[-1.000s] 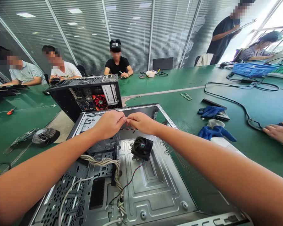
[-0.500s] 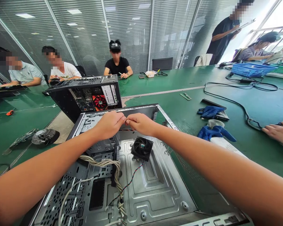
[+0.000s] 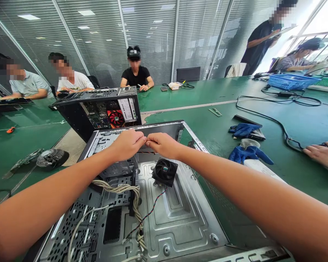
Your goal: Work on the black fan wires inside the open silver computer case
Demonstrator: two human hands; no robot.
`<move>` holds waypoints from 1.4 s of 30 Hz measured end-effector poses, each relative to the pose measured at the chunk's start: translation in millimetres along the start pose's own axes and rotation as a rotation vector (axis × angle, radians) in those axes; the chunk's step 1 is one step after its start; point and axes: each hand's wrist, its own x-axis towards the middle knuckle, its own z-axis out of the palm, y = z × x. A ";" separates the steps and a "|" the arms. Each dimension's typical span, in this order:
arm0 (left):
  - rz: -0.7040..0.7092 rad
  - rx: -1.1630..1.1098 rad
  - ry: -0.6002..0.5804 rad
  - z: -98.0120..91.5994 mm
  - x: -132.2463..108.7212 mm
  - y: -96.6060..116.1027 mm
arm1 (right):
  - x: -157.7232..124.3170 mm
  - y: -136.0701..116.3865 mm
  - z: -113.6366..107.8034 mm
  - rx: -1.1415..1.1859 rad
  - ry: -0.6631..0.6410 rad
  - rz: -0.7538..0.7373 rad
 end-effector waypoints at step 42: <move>0.116 -0.229 0.231 -4.9 -4.8 -4.1 | 0.7 3.9 -4.3 0.437 -0.039 0.055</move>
